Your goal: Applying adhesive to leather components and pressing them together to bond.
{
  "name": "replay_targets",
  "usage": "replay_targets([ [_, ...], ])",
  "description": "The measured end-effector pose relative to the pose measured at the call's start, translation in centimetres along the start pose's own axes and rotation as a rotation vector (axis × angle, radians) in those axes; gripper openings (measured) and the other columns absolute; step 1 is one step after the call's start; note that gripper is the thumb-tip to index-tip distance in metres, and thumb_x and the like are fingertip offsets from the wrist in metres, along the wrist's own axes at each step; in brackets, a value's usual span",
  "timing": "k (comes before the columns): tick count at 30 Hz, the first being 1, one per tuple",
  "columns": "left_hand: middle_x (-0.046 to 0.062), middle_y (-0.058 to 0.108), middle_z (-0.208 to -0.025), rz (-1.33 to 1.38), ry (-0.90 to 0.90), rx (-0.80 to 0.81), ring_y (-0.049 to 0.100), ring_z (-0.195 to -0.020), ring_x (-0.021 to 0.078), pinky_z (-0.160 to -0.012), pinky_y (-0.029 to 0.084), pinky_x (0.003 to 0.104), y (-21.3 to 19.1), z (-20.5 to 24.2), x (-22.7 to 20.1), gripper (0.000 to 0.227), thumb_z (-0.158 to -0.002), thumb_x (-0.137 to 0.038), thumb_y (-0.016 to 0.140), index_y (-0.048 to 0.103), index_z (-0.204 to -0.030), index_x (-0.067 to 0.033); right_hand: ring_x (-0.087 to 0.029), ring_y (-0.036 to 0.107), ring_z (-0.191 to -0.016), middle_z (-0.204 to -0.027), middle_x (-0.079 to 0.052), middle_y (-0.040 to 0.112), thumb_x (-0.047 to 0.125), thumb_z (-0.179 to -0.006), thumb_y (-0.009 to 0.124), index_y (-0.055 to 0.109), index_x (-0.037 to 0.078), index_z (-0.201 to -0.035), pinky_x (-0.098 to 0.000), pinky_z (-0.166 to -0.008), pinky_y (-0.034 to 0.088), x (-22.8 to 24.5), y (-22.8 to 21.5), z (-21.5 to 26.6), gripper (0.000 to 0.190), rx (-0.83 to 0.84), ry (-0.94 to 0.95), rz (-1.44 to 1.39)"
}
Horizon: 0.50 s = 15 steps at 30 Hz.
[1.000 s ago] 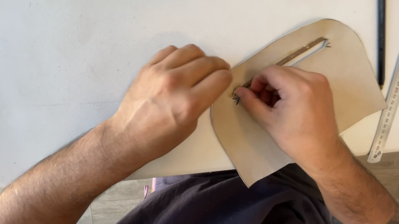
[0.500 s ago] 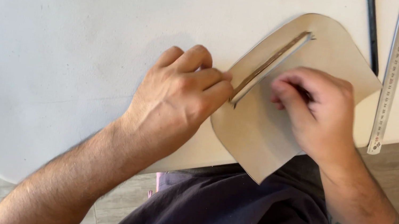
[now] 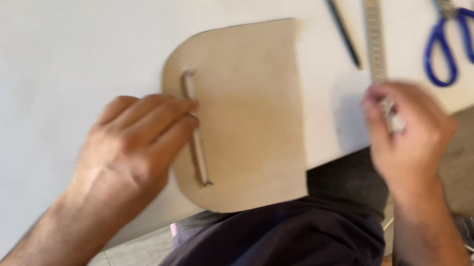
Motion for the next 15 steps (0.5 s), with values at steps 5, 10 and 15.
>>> replay_targets([
  [5, 0.003, 0.078, -0.118, -0.185, -0.058, 0.003, 0.070, -0.124, 0.0229, -0.089, 0.047, 0.037, 0.7, 1.1, 2.1, 0.022, -0.083, 0.006, 0.078, 0.074, -0.099, -0.0086, -0.048, 0.061, -0.120, -0.136, -0.037, 0.062, -0.008, -0.105, 0.078, 0.062, -0.024, -0.139, -0.0502, -0.107, 0.048, -11.2, -2.9, -3.0, 0.041, -0.051, 0.114, 0.428],
  [10, -0.007, 0.070, -0.092, -0.421, -0.189, 0.082, 0.068, -0.101, 0.0173, -0.077, 0.043, 0.035, -0.5, 1.6, 3.0, 0.043, -0.059, -0.035, 0.096, 0.062, -0.080, -0.0186, -0.051, 0.049, -0.126, -0.144, -0.036, 0.057, 0.034, -0.100, 0.084, 0.061, -0.016, -0.147, -0.0543, -0.105, 0.036, -16.2, -2.1, -3.2, 0.073, 0.183, 0.203, 0.489],
  [15, -0.008, 0.059, -0.072, -0.537, -0.298, 0.180, 0.059, -0.081, 0.0192, -0.074, 0.038, 0.036, 0.0, 2.7, 4.4, 0.055, -0.060, -0.058, 0.094, 0.054, -0.071, -0.0211, -0.051, 0.049, -0.125, -0.139, -0.035, 0.046, 0.033, -0.092, 0.088, 0.062, -0.023, -0.152, -0.0466, -0.115, 0.036, -19.3, -1.1, -1.0, 0.086, 0.206, 0.117, 0.376],
])
Point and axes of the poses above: each hand's wrist, its own z-axis away from the middle knuckle, its own y-axis out of the palm, x = y × z, the point moved 8 cm from there along -z, towards the middle knuckle
